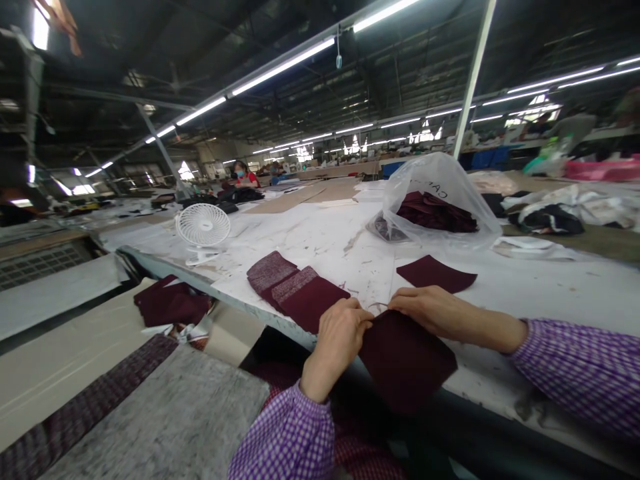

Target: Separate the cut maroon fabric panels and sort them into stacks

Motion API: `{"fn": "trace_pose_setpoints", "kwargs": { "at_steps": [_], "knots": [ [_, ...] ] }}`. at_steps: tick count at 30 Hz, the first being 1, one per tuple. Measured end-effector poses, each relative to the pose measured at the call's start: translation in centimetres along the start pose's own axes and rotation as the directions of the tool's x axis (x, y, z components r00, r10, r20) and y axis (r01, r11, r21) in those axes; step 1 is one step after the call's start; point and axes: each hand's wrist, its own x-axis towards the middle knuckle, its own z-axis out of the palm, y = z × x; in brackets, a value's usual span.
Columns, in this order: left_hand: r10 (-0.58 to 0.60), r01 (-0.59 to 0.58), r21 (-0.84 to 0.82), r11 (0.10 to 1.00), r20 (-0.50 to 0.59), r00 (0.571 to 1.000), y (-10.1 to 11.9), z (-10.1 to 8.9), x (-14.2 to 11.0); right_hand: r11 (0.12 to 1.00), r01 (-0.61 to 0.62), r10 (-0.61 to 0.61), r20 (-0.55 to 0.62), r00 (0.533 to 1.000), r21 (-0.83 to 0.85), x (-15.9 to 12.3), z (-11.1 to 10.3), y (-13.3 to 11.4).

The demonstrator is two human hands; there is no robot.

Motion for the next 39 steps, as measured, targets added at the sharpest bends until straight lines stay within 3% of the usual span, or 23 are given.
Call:
{"fn": "trace_pose_setpoints", "kwargs": {
  "at_steps": [7, 11, 17, 21, 25, 27, 30, 36, 39],
  "knots": [
    [0.056, -0.054, 0.022, 0.998, -0.091, 0.994, -0.5, -0.4, -1.5, 0.996, 0.090, -0.090, 0.065, 0.994, -0.005, -0.3, 0.1, 0.6],
    [0.065, -0.059, 0.053, 0.997, -0.108, 0.992, -0.4, -0.2, -1.7, 0.972, 0.129, -0.105, 0.127, 0.986, -0.198, 0.0, 0.2, 0.3],
    [0.068, -0.062, 0.049, 0.997, -0.125, 0.990, -0.4, 0.0, -1.8, 0.867, 0.198, -0.147, 0.146, 0.978, -0.457, 0.6, 0.5, -1.2],
    [0.033, -0.047, -0.097, 0.994, -0.135, 0.990, -1.3, -0.2, -2.3, 0.837, 0.232, -0.189, 0.137, 0.972, -0.496, 0.6, 0.6, -1.3],
    [-0.079, 0.022, -0.363, 0.931, -0.145, 0.986, -2.3, -1.1, -3.1, 0.837, 0.244, -0.209, 0.127, 0.970, -0.490, 0.5, 0.4, -1.2],
    [-0.136, 0.062, -0.415, 0.908, -0.150, 0.979, -2.3, -1.4, -3.3, 0.834, 0.243, -0.210, 0.123, 0.970, -0.496, 0.6, 0.3, -1.3],
    [-0.157, 0.089, -0.363, 0.927, -0.161, 0.974, -1.9, -1.4, -3.2, 0.829, 0.247, -0.210, 0.130, 0.969, -0.502, 0.7, 0.0, -1.4],
    [-0.061, 0.018, -0.216, 0.976, -0.193, 0.979, -2.3, -1.0, -3.7, 0.801, 0.332, -0.296, 0.154, 0.943, -0.497, 1.1, -0.8, -1.4],
    [-0.062, 0.011, -0.244, 0.970, -0.200, 0.978, -2.6, -1.4, -4.2, 0.793, 0.357, -0.304, 0.187, 0.934, -0.493, 1.4, -1.0, -1.4]
  ]
}}
